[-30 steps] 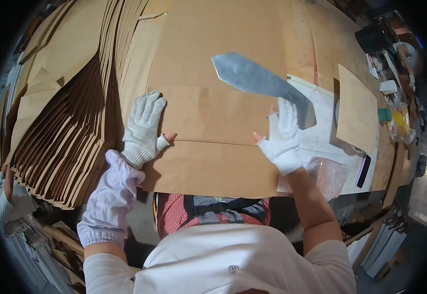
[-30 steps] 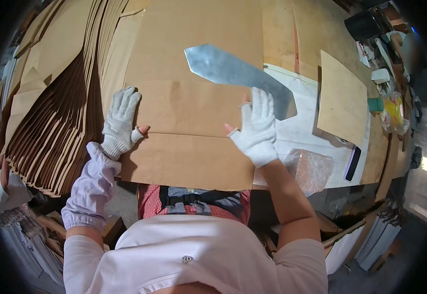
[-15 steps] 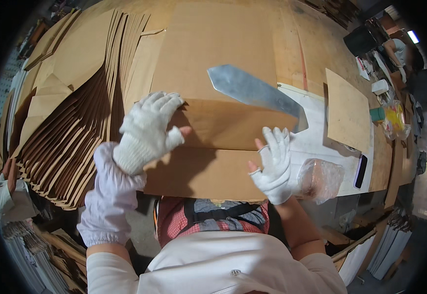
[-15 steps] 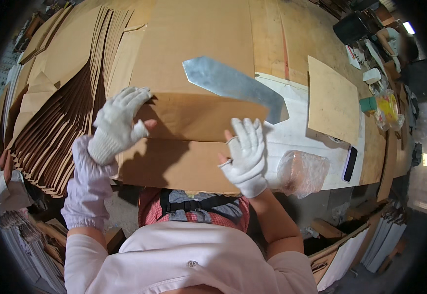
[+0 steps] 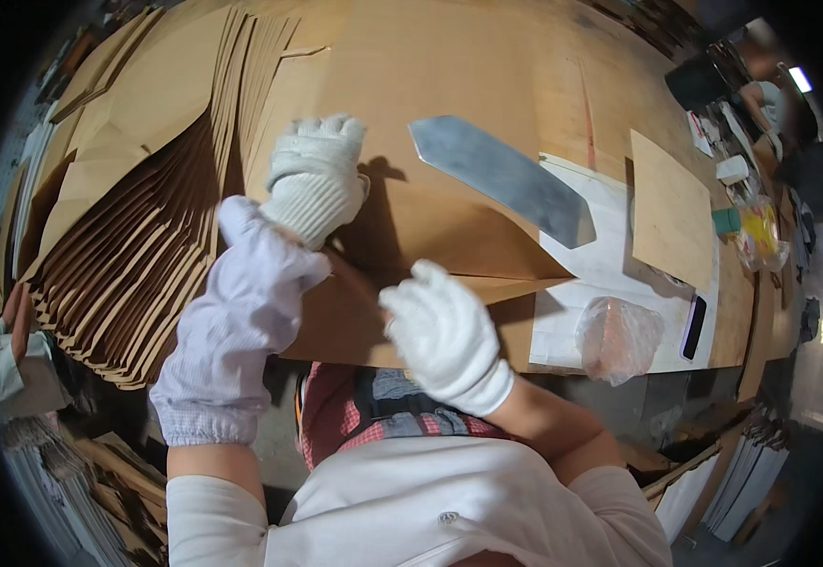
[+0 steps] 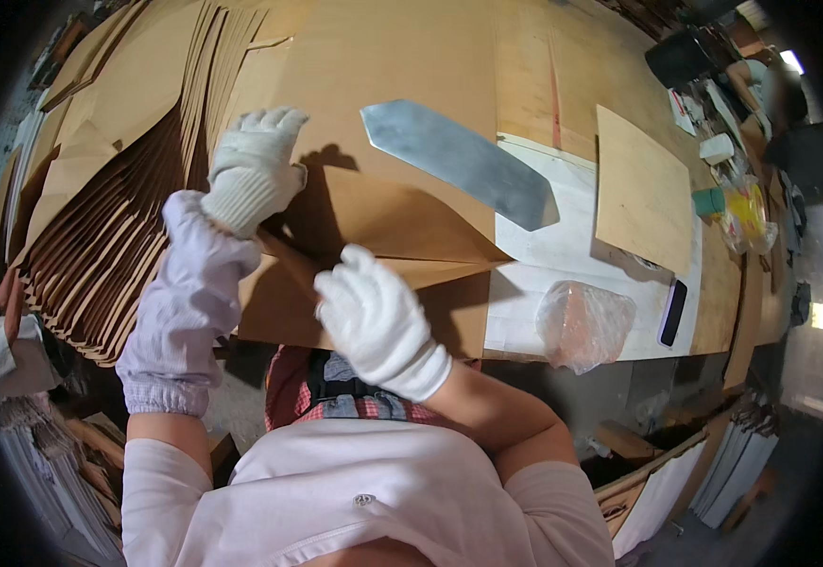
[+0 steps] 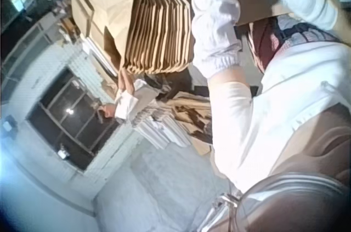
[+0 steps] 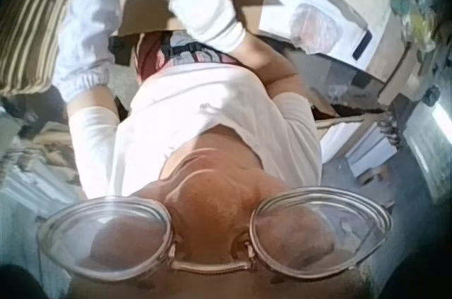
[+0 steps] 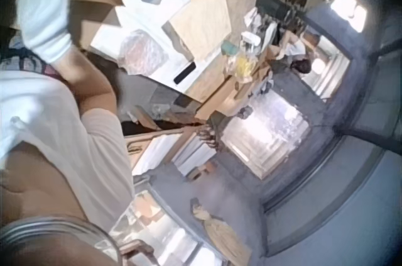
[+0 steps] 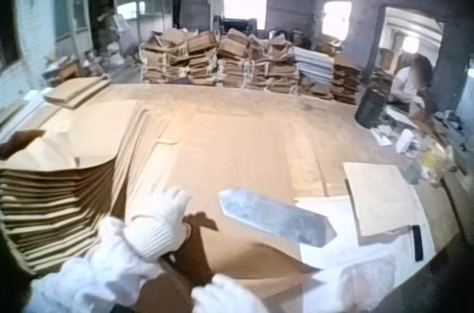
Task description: The person folds large flat cardboard sheets along pre-scored lines to form box shapes. They repeatedly pick up a sheet, fold the flaps inward, and place the folded piece onto a growing stack on the table.
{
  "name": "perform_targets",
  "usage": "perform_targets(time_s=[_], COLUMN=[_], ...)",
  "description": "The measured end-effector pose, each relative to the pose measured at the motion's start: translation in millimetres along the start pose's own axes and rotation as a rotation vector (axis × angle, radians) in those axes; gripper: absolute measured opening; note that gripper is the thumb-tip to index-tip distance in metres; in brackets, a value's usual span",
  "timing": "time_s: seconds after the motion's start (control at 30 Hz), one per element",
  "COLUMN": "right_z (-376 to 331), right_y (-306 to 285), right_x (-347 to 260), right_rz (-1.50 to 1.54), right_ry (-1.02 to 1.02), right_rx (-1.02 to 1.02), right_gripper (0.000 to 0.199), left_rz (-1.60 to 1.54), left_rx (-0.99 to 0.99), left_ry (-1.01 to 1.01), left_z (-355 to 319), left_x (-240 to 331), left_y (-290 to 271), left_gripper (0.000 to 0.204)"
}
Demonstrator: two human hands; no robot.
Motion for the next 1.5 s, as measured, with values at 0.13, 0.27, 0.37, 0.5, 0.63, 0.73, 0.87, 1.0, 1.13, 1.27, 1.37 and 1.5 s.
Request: perform_targets(time_s=[0.13,0.27,0.37,0.5,0.63,0.73,0.87,1.0,1.13,1.27,1.37,1.5], right_z=[-1,-109,-156,-148,-134,-128,-96,-76,-77,-74,-69,-80], right_y=[-18,-63,-1,8,7,7,-10,8,18,28,28,15], right_x=[-7,142,200,191,197,206,182,155,156,154,148,153], right_rz=[0.238,0.681,0.844,1.194,1.279,1.229,0.415,-0.167,-0.335,-0.387,-0.389,-0.41], right_ry=[-0.155,0.581,0.633,0.753,0.714,0.637,0.422,0.271,0.288,0.32,0.307,0.327], right_rx=[-0.2,0.526,0.257,0.347,0.306,0.256,-0.071,-0.164,-0.22,-0.26,-0.264,-0.338], right_gripper=[0.026,0.08,0.096,0.104,0.101,0.088,0.067,0.066,0.067,0.063,0.063,0.064], left_rz=[0.305,0.235,-0.442,-0.767,-0.462,-0.675,-0.457,-0.088,-0.009,-0.154,-0.076,-0.549], left_rx=[0.427,0.162,0.088,-0.303,-0.324,-0.489,-0.404,-0.22,-0.059,-0.067,-0.098,-0.761], left_ry=[0.283,0.533,0.367,0.477,0.872,0.67,0.664,0.569,0.405,0.258,0.228,0.25], left_z=[-28,-112,-180,-204,-144,-94,-88,-60,-28,-10,-13,-49], left_x=[42,68,62,83,170,193,178,135,110,112,110,94], left_y=[-3,22,68,158,106,79,95,104,100,103,99,16], left_gripper=[0.051,0.029,0.042,0.032,0.038,0.042,0.047,0.054,0.064,0.069,0.07,0.056])
Point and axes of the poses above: each hand's wrist, its own z-axis towards the middle knuckle, its own y-axis out of the palm, x = y × z, the point moved 9 cm from there along z, towards the middle knuckle, and after that the axes turned 1 degree about -z, right-handed, at the moved point
